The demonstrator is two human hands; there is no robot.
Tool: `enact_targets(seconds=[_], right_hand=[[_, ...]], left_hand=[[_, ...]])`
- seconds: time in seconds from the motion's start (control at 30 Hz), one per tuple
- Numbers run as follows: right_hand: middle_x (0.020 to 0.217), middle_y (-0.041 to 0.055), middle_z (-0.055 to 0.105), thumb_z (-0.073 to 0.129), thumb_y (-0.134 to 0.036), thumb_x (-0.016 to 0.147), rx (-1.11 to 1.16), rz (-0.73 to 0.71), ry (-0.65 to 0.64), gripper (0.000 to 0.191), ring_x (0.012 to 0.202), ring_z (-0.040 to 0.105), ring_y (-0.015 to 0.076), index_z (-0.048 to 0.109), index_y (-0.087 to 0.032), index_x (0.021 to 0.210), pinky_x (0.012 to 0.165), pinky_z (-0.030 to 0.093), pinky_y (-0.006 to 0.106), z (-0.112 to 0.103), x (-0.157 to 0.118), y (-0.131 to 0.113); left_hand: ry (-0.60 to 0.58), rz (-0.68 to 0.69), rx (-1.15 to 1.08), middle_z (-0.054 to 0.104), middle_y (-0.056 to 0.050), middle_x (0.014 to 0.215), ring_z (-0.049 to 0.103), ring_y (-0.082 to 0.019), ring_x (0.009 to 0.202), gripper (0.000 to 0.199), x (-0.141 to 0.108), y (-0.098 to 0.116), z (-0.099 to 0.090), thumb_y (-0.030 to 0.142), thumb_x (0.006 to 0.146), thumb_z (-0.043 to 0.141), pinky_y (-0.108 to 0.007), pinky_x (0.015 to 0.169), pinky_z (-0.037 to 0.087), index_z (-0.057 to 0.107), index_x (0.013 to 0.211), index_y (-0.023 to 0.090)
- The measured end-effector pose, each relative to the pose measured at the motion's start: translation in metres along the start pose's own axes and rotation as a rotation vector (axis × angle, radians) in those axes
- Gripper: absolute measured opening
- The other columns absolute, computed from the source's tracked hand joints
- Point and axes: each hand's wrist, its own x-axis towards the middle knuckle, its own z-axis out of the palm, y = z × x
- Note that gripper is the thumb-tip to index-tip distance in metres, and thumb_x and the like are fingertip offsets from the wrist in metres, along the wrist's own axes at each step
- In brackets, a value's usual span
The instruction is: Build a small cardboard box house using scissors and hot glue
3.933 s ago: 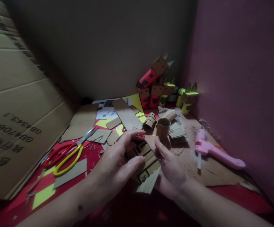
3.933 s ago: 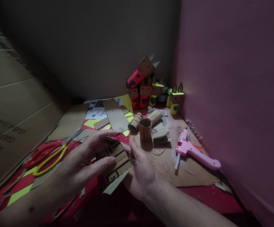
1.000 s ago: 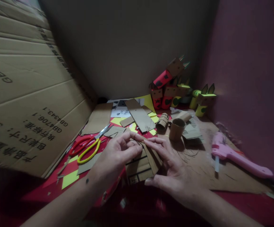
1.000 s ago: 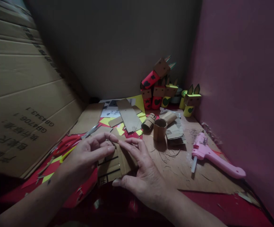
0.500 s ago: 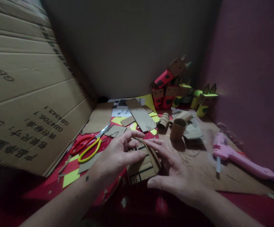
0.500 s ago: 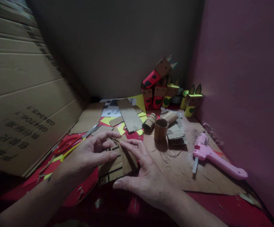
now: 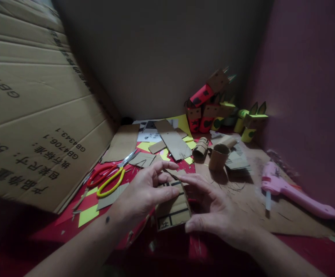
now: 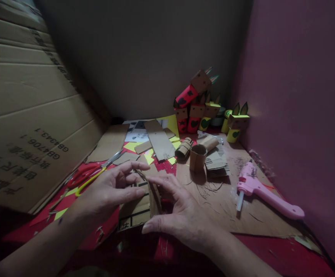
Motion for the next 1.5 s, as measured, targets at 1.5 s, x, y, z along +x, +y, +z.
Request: enact_targets(seconds=[1.5], right_hand=[[0.14,0.0026,0.048,0.087,-0.014,0.061,0.123,-0.106,-0.012,0.075,0.105,0.066,0.0212,0.058,-0.04,0.125,0.088,0.058,0.041,0.005,-0.003,-0.01]], left_hand=[[-0.079,0.105,0.367,0.048,0.002,0.083,0.046,-0.013,0.073,0.039,-0.005,0.013,0.004,0.031,0.09,0.058,-0.026,0.061,0.038,0.046,0.126,0.025]])
